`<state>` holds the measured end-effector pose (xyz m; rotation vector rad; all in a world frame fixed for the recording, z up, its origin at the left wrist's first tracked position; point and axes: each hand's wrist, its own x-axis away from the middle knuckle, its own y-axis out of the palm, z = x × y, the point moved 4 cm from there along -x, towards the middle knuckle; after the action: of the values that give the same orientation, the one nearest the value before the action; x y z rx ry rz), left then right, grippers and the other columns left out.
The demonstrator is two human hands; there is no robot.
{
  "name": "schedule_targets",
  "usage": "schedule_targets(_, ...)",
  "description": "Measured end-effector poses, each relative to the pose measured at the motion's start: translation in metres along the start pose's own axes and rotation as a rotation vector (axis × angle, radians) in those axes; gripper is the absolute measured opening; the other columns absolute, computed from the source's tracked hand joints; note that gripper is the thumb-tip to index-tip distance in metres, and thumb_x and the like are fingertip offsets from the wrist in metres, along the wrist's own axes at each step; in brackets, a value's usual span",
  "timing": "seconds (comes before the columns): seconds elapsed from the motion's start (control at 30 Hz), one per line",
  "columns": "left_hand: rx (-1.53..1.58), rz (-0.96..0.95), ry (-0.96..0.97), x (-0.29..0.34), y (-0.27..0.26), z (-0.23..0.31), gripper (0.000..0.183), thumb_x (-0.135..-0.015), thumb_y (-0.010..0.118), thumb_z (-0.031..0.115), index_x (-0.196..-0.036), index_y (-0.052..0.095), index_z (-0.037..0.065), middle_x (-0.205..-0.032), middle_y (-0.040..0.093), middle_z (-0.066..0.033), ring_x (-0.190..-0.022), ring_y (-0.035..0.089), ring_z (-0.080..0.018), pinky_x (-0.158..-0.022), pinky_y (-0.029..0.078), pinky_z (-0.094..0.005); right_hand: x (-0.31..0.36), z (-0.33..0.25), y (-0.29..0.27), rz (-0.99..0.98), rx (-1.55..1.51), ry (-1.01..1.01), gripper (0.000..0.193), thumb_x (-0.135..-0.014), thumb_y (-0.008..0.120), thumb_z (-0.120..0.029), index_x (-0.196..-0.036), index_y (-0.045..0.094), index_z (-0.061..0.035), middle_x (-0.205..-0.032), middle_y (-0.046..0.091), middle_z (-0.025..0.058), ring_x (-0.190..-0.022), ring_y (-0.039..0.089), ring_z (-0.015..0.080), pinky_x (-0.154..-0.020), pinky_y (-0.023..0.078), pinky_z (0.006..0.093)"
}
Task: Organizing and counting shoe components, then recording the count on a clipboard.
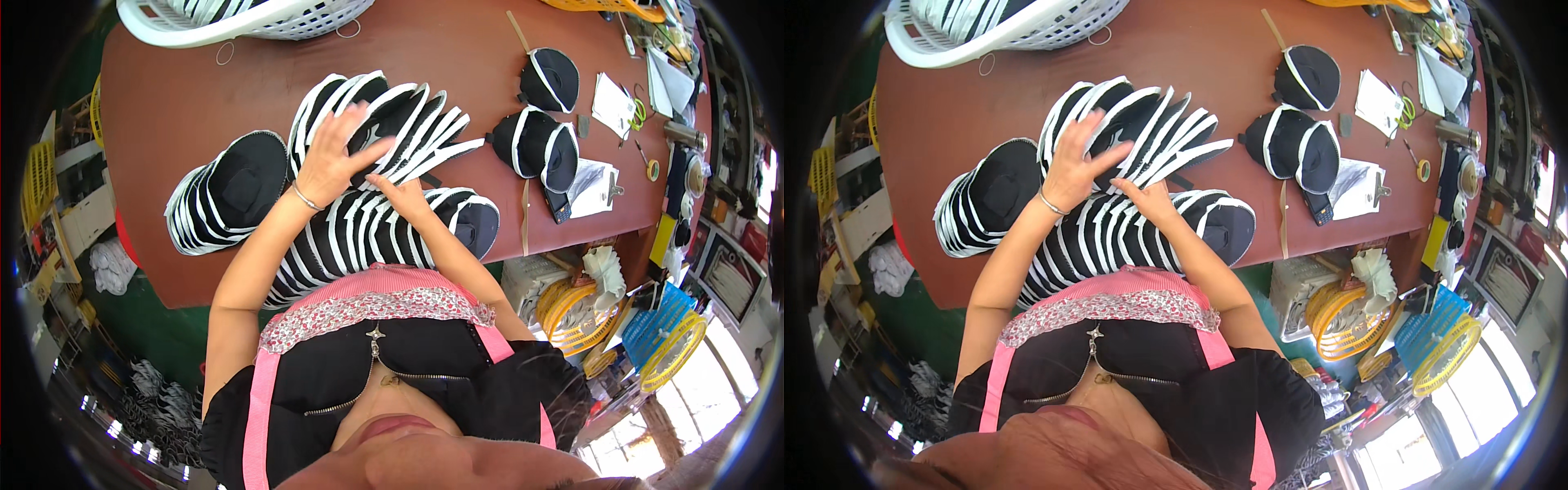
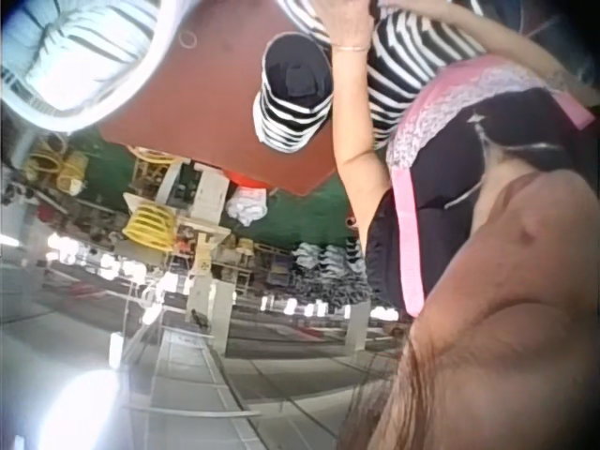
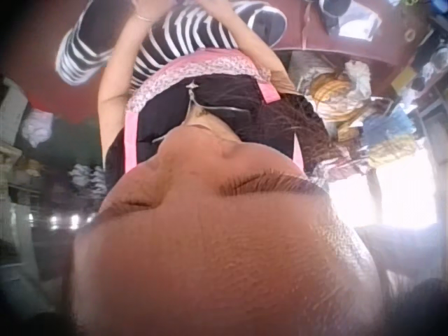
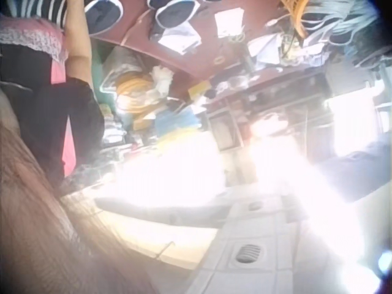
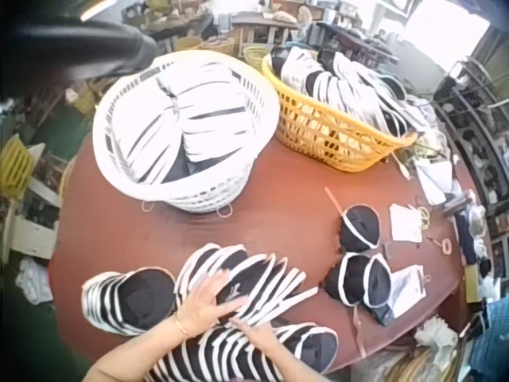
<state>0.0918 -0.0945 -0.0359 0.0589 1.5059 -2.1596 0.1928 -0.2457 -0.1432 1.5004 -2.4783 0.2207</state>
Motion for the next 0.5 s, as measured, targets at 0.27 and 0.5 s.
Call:
schedule_targets(0.27, -0.2, -0.112, 0.005, -0.016, -0.009, -0.007, 0.024, -0.082, 0.07, 0.027, -0.105, 0.068, 0.019, -0.16, 0.04, -0.0132, -0.144, 0.039, -0.0349, -0.113, 0.035, -0.0519, -0.001, -0.006, 0.002, -0.052, -0.019, 0.087, 0.051, -0.086, 0.081, -0.026, -0.125, 0.063, 0.0019, -0.118, 0.068, 0.0144, -0.108, 0.063, 0.0245, -0.097, 0.049, 0.0367)
schedule_targets(0.5, -0.178, -0.085, -0.248, -0.035, 0.008, 0.021, 0.057, -0.075, 0.078, 0.057, -0.1, 0.063, 0.008, -0.159, 0.037, -0.0217, -0.144, 0.036, -0.0442, -0.11, 0.031, -0.0665, -0.005, -0.002, 0.001, -0.123, 0.116, 0.104, 0.06, -0.085, 0.082, -0.028, -0.133, 0.058, 0.0013, -0.13, 0.062, 0.0201, -0.12, 0.058, 0.0315, -0.105, 0.044, 0.0408)
